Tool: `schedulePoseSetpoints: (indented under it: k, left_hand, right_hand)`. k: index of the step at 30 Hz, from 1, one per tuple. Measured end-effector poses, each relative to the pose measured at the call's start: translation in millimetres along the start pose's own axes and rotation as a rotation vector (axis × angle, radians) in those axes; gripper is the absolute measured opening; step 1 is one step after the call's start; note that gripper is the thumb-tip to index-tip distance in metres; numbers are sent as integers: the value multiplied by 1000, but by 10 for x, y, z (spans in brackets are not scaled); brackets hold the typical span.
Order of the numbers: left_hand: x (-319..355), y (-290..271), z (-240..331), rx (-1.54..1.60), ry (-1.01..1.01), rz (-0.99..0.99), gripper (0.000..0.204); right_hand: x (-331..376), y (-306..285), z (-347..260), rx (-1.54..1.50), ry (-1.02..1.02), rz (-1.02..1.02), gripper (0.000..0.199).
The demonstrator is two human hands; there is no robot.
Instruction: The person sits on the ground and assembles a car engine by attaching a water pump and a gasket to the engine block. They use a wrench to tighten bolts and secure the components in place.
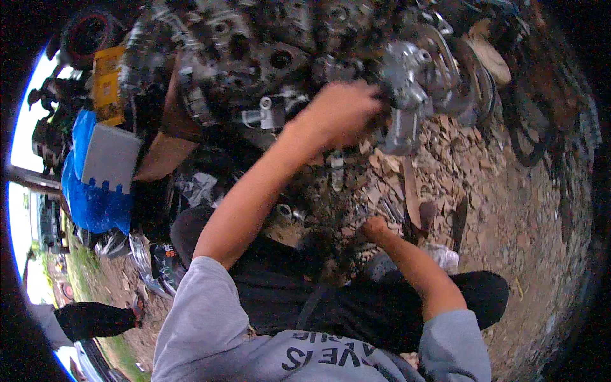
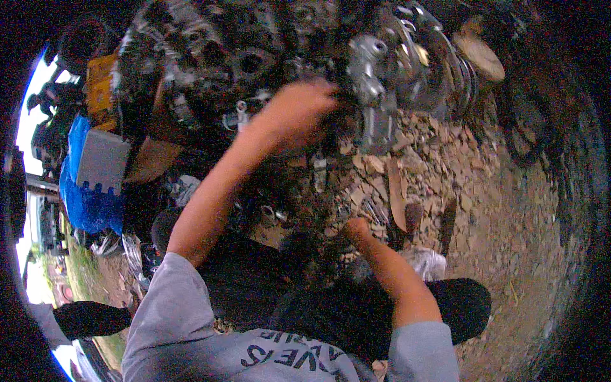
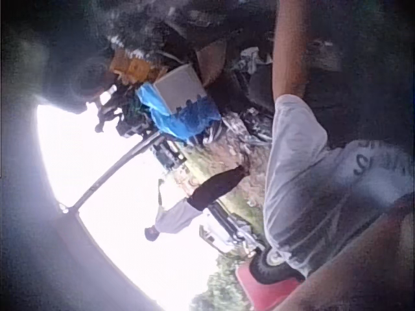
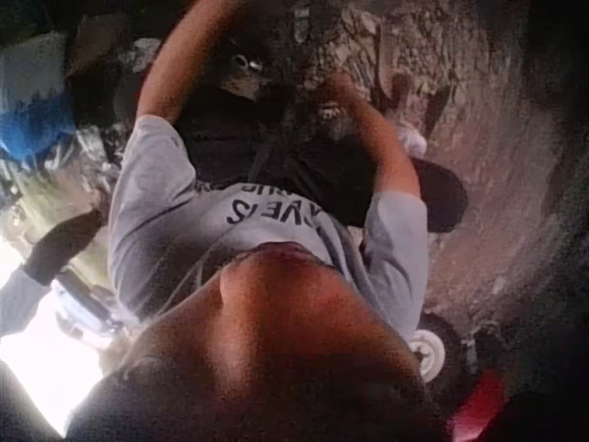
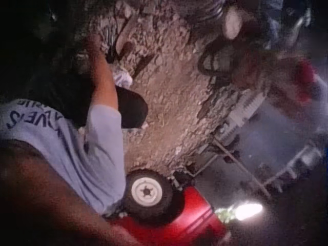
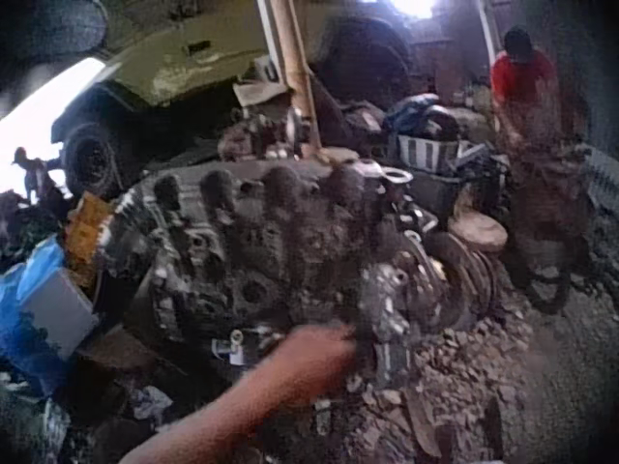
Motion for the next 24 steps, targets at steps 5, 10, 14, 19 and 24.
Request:
schedulePoseSetpoints:
  k: [5,10,14,19,24]
  left_hand:
    - [327,441,-70,143,-91,-377,38]
    - [1055,575,-298,246,-244,-322,43]
    - [1331,530,-337,377,-429,-373,53]
    - [1315,657,-239,629,-440,-252,63]
    - [1174,503,29,761,-404,-414,53]
  right_hand:
    - [-188,-62,418,-72,8,4,26]
    - [-20,-1376,477,-129,-132,61,25]
    - [589,-2808,302,-211,-35,257,23]
    - [1383,-4019,35,-238,23,340,33]
    - [1769,-4070,249,-407,-9,659,33]
Point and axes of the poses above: each hand's wrist, its own x-axis away from the middle knuckle, its own y-axis out of the palm, z = x × y, the point moved 5 cm from there along -x, towards the middle knuckle, and after that the axes turned 11 degrees about z, right-handed, at the moved point
